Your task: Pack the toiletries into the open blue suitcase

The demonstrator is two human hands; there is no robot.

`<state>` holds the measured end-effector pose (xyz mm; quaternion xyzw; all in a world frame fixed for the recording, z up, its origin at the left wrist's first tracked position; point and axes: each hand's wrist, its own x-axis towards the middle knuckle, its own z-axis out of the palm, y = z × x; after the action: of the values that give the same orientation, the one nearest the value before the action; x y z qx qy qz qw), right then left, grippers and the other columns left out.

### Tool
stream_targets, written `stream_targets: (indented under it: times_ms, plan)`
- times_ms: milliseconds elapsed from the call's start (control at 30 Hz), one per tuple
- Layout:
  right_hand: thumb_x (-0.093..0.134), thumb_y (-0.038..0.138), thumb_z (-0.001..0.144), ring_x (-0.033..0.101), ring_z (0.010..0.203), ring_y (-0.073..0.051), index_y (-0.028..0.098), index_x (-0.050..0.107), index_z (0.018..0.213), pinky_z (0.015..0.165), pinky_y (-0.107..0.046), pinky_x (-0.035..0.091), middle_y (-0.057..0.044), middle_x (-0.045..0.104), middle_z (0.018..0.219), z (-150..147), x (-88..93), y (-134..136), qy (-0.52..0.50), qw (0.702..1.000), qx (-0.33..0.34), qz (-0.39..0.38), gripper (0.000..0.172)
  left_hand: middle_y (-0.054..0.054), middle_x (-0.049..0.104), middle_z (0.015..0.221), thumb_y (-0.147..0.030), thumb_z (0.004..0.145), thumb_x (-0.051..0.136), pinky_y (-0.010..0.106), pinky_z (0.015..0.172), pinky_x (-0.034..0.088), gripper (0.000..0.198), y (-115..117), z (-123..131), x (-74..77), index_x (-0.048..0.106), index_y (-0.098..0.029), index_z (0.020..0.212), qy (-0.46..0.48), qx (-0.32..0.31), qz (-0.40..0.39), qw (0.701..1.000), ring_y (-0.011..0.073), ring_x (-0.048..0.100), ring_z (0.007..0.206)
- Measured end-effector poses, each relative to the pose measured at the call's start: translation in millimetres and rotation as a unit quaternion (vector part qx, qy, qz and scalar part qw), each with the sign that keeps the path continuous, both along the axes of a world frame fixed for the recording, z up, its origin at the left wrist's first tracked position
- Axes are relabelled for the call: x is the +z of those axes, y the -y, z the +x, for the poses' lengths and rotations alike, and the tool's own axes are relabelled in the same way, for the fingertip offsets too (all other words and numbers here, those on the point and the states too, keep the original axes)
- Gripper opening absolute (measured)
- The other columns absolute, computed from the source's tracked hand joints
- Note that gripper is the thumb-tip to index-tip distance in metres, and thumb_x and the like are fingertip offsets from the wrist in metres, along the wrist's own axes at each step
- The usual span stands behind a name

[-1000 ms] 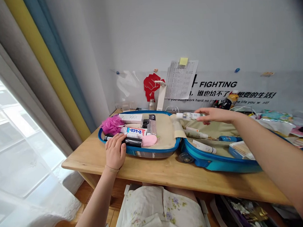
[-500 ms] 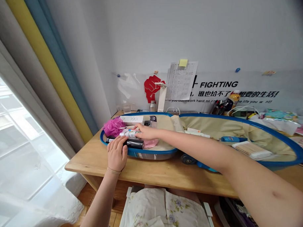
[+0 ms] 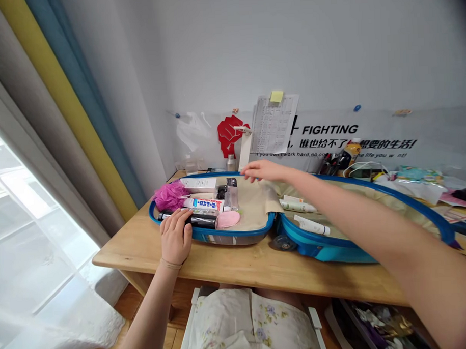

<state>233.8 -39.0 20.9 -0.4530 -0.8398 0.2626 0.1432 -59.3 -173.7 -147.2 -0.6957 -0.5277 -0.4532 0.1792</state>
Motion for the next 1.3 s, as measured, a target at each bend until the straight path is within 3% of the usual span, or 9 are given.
stream_targets:
  times_ms: [100, 233, 333, 500, 633, 833, 1033, 1167, 1300]
  plan:
    - [0.042, 0.043, 0.092, 0.066, 0.088, -0.014, 0.02, 0.063, 0.11, 0.075, -0.024, 0.049, -0.009, 0.069, 0.111, 67.6, 2.6, -10.2, 0.075, 0.991, -0.108, 0.009, 0.036, 0.01, 0.065, 0.122, -0.034, 0.098, 0.03, 0.04, 0.101, 0.033, 0.04, -0.3, 0.2, 0.5, 0.06, -0.019, 0.121, -0.002, -0.002, 0.004, 1.0, 0.0254, 0.054, 0.119]
    - [0.07, 0.043, 0.069, 0.067, 0.087, -0.023, 0.02, 0.068, 0.082, 0.078, -0.033, 0.05, -0.008, 0.071, 0.09, 134.1, -30.0, -9.2, 0.218, 0.964, -0.149, -0.023, 0.027, 0.011, 0.066, 0.121, -0.033, 0.098, 0.03, 0.04, 0.1, 0.034, 0.04, -1.0, 0.2, 0.4, 0.06, -0.019, 0.12, -0.01, -0.004, 0.011, 1.0, 0.0255, 0.055, 0.119]
    - [0.079, 0.035, 0.054, 0.066, 0.087, -0.029, 0.021, 0.068, 0.078, 0.078, -0.039, 0.051, -0.009, 0.071, 0.085, 155.5, -64.8, -2.8, 0.262, 0.951, -0.16, -0.039, 0.031, 0.011, 0.066, 0.121, -0.033, 0.098, 0.03, 0.04, 0.1, 0.033, 0.04, -1.3, 0.2, 0.0, 0.06, -0.019, 0.121, -0.01, -0.001, 0.012, 1.0, 0.0254, 0.055, 0.118]
    - [0.075, 0.036, 0.058, 0.064, 0.097, -0.033, 0.02, 0.068, 0.098, 0.086, -0.042, 0.049, -0.014, 0.07, 0.102, 156.9, -98.7, -2.2, 0.28, 0.947, -0.155, -0.032, 0.043, 0.01, 0.066, 0.122, -0.033, 0.098, 0.029, 0.041, 0.101, 0.033, 0.041, -1.5, -0.9, -0.4, 0.06, -0.019, 0.122, -0.01, 0.002, 0.003, 1.0, 0.0253, 0.054, 0.119]
    - [0.074, 0.04, 0.059, 0.063, 0.097, -0.032, 0.021, 0.068, 0.094, 0.084, -0.041, 0.049, -0.011, 0.07, 0.099, 158.2, -89.5, -7.8, 0.277, 0.949, -0.146, -0.037, 0.041, 0.01, 0.066, 0.121, -0.033, 0.098, 0.029, 0.04, 0.101, 0.033, 0.041, -1.0, -1.1, 0.5, 0.06, -0.019, 0.12, -0.014, 0.003, 0.009, 1.0, 0.0251, 0.054, 0.119]
    - [0.05, 0.057, 0.081, 0.056, 0.059, -0.016, 0.019, 0.063, 0.098, 0.058, -0.03, 0.048, -0.008, 0.065, 0.078, 171.2, -37.7, 1.2, 0.179, 0.962, -0.2, -0.042, 0.043, 0.01, 0.066, 0.122, -0.033, 0.098, 0.029, 0.04, 0.103, 0.032, 0.041, -1.1, 0.4, 1.0, 0.06, -0.019, 0.121, -0.006, 0.007, -0.001, 1.0, 0.0246, 0.054, 0.12]
    - [0.046, 0.038, 0.088, 0.055, 0.061, -0.011, 0.019, 0.05, 0.126, 0.06, -0.024, 0.045, -0.006, 0.067, 0.091, 82.4, -13.3, 20.3, 0.022, 0.992, -0.122, 0.0, 0.042, 0.011, 0.066, 0.121, -0.032, 0.098, 0.03, 0.04, 0.1, 0.034, 0.04, -1.8, 0.1, 1.1, 0.061, -0.018, 0.119, -0.014, -0.001, 0.019, 1.0, 0.0255, 0.055, 0.117]
    - [0.055, 0.03, 0.083, 0.061, 0.104, -0.021, 0.022, 0.052, 0.13, 0.089, -0.032, 0.048, -0.007, 0.062, 0.126, -14.9, -33.4, 21.5, 0.063, 0.995, 0.055, 0.062, 0.048, 0.011, 0.066, 0.121, -0.032, 0.098, 0.03, 0.04, 0.101, 0.033, 0.04, -1.2, -0.4, 0.6, 0.06, -0.018, 0.12, -0.014, 0.003, 0.012, 1.0, 0.0257, 0.054, 0.119]
    - [0.061, 0.026, 0.08, 0.06, 0.11, -0.022, 0.021, 0.054, 0.131, 0.096, -0.032, 0.047, -0.006, 0.062, 0.13, -83.7, -60.8, 15.6, 0.067, 0.99, 0.108, 0.054, 0.052, 0.011, 0.064, 0.124, -0.032, 0.098, 0.03, 0.04, 0.102, 0.032, 0.04, -0.9, -0.6, -0.2, 0.06, -0.019, 0.122, -0.008, 0.003, -0.004, 1.0, 0.0252, 0.053, 0.121]
